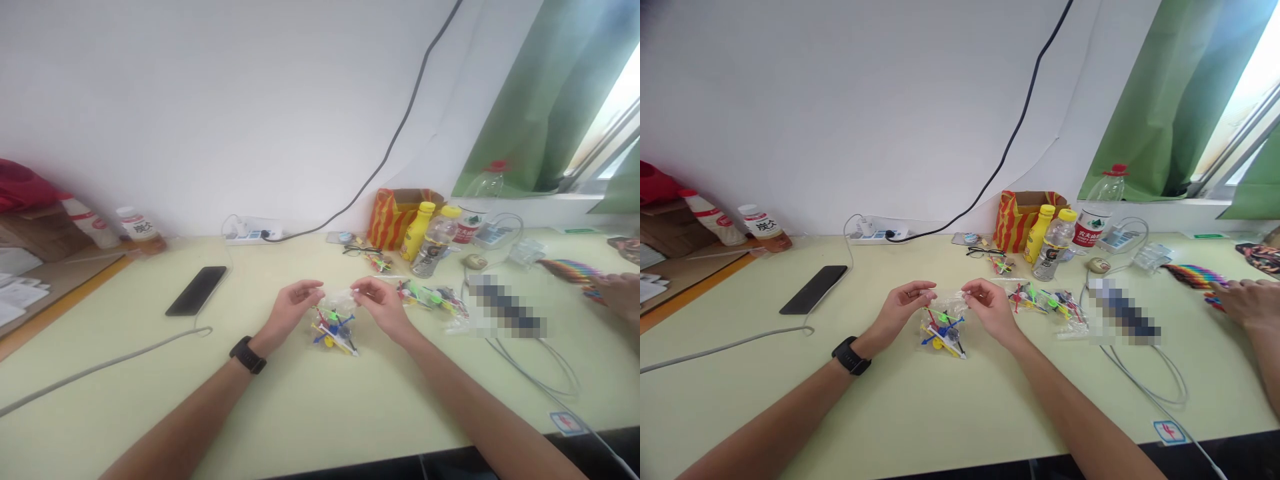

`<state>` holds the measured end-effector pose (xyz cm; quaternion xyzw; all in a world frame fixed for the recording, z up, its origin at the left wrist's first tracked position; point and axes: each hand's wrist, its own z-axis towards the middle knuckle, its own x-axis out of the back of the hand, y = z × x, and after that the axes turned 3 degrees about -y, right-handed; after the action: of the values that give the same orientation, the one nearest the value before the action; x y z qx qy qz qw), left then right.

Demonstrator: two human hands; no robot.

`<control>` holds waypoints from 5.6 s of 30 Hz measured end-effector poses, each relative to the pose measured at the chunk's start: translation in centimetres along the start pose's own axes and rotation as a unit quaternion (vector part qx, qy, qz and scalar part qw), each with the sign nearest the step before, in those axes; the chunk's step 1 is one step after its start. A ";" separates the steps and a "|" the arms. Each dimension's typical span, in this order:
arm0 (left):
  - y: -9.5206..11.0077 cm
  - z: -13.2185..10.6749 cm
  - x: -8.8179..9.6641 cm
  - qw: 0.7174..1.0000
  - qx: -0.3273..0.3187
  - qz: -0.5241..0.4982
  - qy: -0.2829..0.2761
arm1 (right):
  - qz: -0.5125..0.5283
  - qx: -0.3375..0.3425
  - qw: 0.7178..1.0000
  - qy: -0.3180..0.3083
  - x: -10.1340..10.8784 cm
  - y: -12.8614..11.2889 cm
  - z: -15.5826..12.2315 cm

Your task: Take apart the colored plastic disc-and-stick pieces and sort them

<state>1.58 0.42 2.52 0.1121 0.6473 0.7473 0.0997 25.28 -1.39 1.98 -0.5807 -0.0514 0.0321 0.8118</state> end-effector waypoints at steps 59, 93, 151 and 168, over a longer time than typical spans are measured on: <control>0.8 0.4 1.5 0.997 -0.012 0.068 -0.029 | 0.007 -0.087 0.995 -0.051 0.4 -0.9 0.2; 0.6 0.2 1.0 0.998 0.003 0.019 -0.067 | 0.085 -0.124 0.988 -0.039 0.4 -0.1 0.2; -0.5 0.3 0.5 0.996 -0.034 0.053 -0.068 | -0.018 -0.064 0.997 -0.040 0.1 0.2 0.0; -0.1 -0.3 0.0 0.998 -0.038 0.035 -0.020 | -0.023 0.029 0.997 -0.061 -0.2 -0.4 -0.3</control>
<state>1.55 0.18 2.39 0.1460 0.6122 0.7718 0.0907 25.08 -1.87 2.28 -0.5528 -0.1131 0.0499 0.8241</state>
